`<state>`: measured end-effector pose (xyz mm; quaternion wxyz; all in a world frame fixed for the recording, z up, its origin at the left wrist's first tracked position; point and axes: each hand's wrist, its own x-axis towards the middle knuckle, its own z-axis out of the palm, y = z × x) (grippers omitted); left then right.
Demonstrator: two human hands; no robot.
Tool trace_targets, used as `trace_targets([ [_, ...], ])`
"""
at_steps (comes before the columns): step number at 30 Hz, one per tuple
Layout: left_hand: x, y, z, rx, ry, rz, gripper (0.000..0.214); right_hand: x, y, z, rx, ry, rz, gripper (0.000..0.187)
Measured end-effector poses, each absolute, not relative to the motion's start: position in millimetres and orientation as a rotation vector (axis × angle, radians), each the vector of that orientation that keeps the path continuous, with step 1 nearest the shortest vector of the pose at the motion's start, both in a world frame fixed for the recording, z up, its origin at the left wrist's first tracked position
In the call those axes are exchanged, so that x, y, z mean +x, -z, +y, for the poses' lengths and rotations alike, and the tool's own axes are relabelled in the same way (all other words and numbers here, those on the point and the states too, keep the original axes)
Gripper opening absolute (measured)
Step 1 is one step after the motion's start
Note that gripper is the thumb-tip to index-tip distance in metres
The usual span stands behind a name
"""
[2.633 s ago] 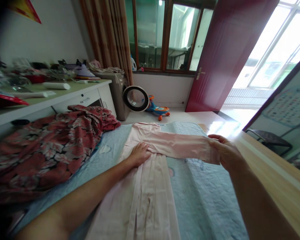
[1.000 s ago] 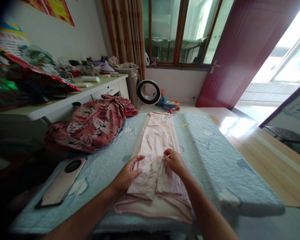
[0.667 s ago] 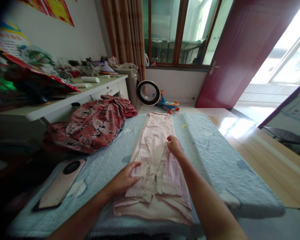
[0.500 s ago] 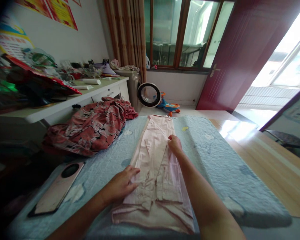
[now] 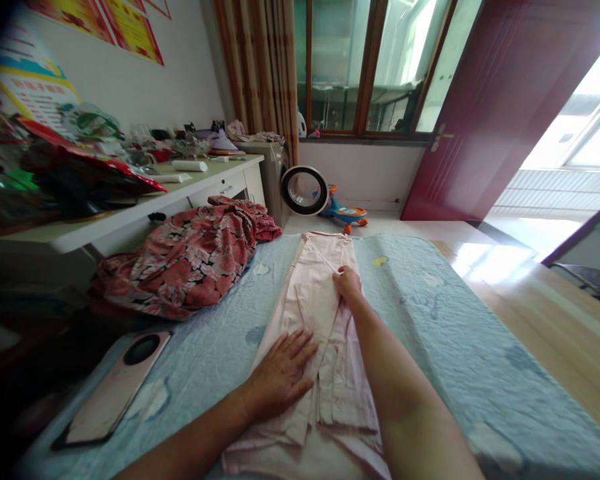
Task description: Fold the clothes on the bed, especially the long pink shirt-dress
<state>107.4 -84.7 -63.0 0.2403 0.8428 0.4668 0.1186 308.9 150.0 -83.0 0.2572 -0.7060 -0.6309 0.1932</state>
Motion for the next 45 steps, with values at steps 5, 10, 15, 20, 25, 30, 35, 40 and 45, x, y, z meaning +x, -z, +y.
trace_targets([
  [5, 105, 69, -84, 2.315, -0.318, 1.279, 0.067, 307, 78, 157, -2.017, -0.491, -1.701, 0.026],
  [10, 103, 74, -84, 2.386, -0.264, 1.313, 0.067, 297, 70, 144, -2.086, -0.319, -1.732, 0.028],
  [15, 104, 70, -87, 2.442, -0.237, 1.328, 0.067, 278, 62, 132, -1.855, -0.127, -2.017, 0.046],
  [20, 103, 75, -93, 2.485, -0.299, 1.333, 0.064, 263, 71, 126, -1.634, -0.204, -2.467, 0.053],
  [25, 102, 67, -84, 2.411, -0.468, 1.312, 0.046, 263, 80, 125, -1.648, -0.240, -2.515, 0.056],
  [30, 99, 52, -8, 2.268, -0.756, 1.432, 0.023, 262, 81, 126, -1.648, -0.220, -2.504, 0.056],
  [35, 93, 60, 110, 2.167, -0.815, 1.701, 0.030, 261, 81, 125, -1.654, -0.218, -2.499, 0.056],
  [40, 94, 67, 191, 2.076, -0.663, 1.820, 0.032, 261, 81, 126, -1.657, -0.230, -2.498, 0.058],
  [45, 101, 69, 236, 2.021, -0.662, 1.838, 0.031, 261, 82, 127, -1.638, -0.242, -2.482, 0.058],
])
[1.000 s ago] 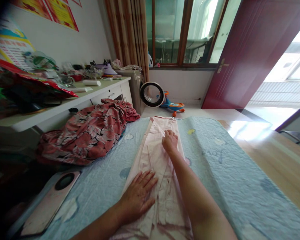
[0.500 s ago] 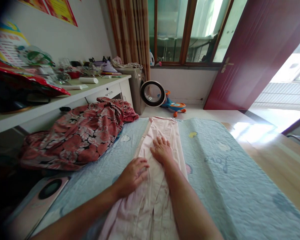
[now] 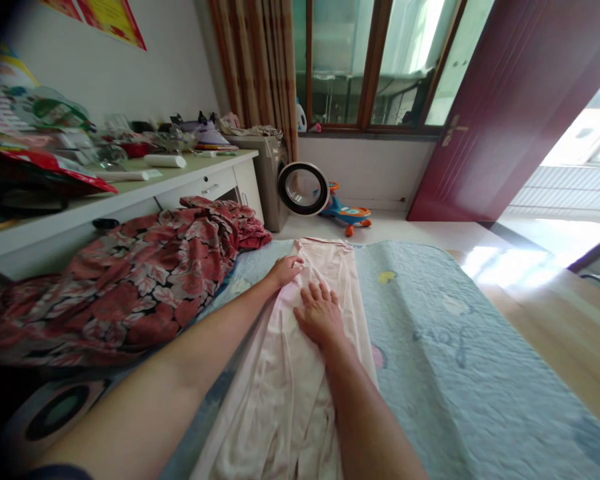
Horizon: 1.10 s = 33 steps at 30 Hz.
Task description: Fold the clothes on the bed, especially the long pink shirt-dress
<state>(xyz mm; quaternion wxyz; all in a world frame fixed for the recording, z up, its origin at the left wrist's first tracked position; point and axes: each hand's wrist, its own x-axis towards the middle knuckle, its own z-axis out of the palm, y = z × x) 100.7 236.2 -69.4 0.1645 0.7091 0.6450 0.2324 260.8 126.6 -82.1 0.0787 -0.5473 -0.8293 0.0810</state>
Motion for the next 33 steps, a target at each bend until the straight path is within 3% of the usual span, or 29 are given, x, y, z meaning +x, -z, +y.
trace_targets([
  [7, 108, 72, 284, 1.918, -0.675, 1.844, 0.022, 261, 81, 128, -1.654, -0.273, -2.485, 0.058],
  [18, 123, 86, 327, 1.828, -0.788, 1.747, 0.032, 263, 85, 127, -1.619, -0.265, -2.440, 0.058],
  [26, 125, 92, 317, 1.951, -0.673, 1.910, 0.046, 262, 85, 127, -1.634, -0.313, -2.426, 0.058],
  [33, 118, 79, 292, 2.217, -0.627, 2.098, 0.039, 263, 85, 127, -1.622, -0.269, -2.435, 0.058],
])
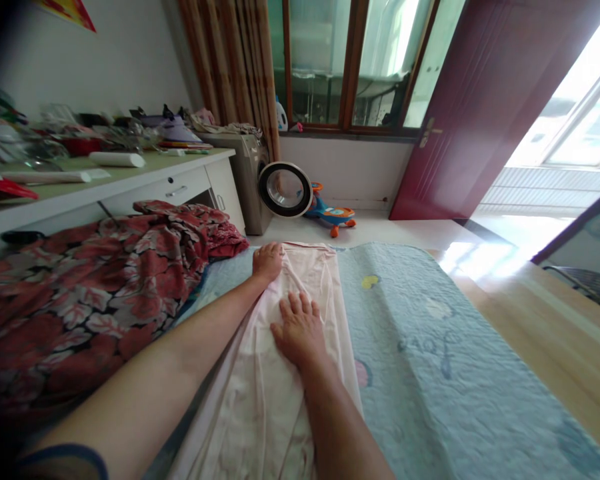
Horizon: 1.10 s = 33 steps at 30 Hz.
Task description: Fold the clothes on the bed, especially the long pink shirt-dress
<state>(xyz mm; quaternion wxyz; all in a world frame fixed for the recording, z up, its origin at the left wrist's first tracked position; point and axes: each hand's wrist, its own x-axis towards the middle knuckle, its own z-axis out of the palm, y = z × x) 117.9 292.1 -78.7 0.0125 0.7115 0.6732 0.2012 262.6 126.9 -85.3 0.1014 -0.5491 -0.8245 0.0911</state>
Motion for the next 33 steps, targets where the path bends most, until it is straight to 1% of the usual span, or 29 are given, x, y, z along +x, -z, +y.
trace_targets([
  [3, 116, 81, 292, 2.399, -0.422, 1.841, 0.037, 262, 86, 127, -1.620, -0.268, -2.442, 0.058],
  [5, 115, 86, 295, 2.390, -0.325, 1.788, 0.037, 262, 85, 128, -1.623, -0.278, -2.445, 0.059],
  [10, 114, 94, 307, 2.256, -0.186, 1.847, 0.058, 262, 83, 127, -1.639, -0.305, -2.455, 0.059],
  [15, 114, 93, 319, 2.147, -0.149, 1.928, 0.070, 262, 83, 127, -1.632, -0.295, -2.444, 0.059],
  [18, 115, 92, 322, 2.115, -0.150, 1.958, 0.073, 262, 84, 127, -1.639, -0.304, -2.445, 0.059],
  [23, 116, 85, 313, 2.143, -0.227, 1.973, 0.071, 263, 85, 128, -1.644, -0.312, -2.445, 0.059],
  [28, 113, 84, 280, 2.314, -0.412, 1.876, 0.055, 262, 84, 127, -1.630, -0.295, -2.441, 0.059],
  [30, 110, 88, 266, 2.362, -0.387, 1.785, 0.050, 262, 84, 127, -1.630, -0.288, -2.444, 0.059],
  [33, 107, 93, 252, 2.379, -0.348, 1.731, 0.050, 262, 83, 127, -1.635, -0.299, -2.452, 0.060],
])
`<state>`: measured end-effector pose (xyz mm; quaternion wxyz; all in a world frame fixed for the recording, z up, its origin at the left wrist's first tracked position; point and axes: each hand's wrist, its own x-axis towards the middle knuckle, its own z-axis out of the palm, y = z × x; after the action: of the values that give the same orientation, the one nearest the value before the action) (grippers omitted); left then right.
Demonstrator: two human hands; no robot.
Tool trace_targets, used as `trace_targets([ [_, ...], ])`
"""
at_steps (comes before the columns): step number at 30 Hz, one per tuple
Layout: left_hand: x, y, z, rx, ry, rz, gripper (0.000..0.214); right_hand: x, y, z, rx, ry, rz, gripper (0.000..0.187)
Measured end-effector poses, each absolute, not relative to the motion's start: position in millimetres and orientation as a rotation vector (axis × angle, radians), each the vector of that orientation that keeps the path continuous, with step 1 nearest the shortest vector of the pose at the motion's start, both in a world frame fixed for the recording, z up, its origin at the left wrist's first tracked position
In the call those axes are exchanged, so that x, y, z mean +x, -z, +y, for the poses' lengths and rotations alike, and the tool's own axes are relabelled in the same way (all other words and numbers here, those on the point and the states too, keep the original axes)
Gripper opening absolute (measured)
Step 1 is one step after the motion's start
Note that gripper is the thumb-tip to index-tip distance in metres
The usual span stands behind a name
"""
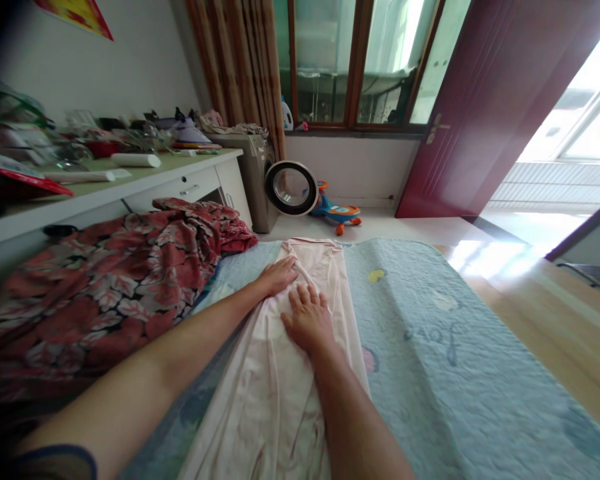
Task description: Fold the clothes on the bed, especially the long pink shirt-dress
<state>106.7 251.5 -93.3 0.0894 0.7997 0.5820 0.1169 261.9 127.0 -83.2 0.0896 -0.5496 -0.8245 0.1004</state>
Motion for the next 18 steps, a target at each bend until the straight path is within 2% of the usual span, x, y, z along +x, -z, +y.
trace_targets([
  [6, 109, 85, 217, 2.410, -0.442, 1.812, 0.048, 265, 86, 128, -1.633, -0.300, -2.378, 0.062],
  [10, 108, 84, 143, 2.439, -0.370, 1.699, 0.047, 266, 89, 130, -1.641, -0.256, -2.318, 0.053],
  [14, 98, 87, 56, 2.464, -0.268, 1.633, 0.061, 265, 88, 129, -1.611, -0.202, -2.362, 0.047],
  [18, 92, 89, 3, 2.482, -0.246, 1.668, 0.065, 264, 87, 127, -1.603, -0.133, -2.380, 0.045],
])
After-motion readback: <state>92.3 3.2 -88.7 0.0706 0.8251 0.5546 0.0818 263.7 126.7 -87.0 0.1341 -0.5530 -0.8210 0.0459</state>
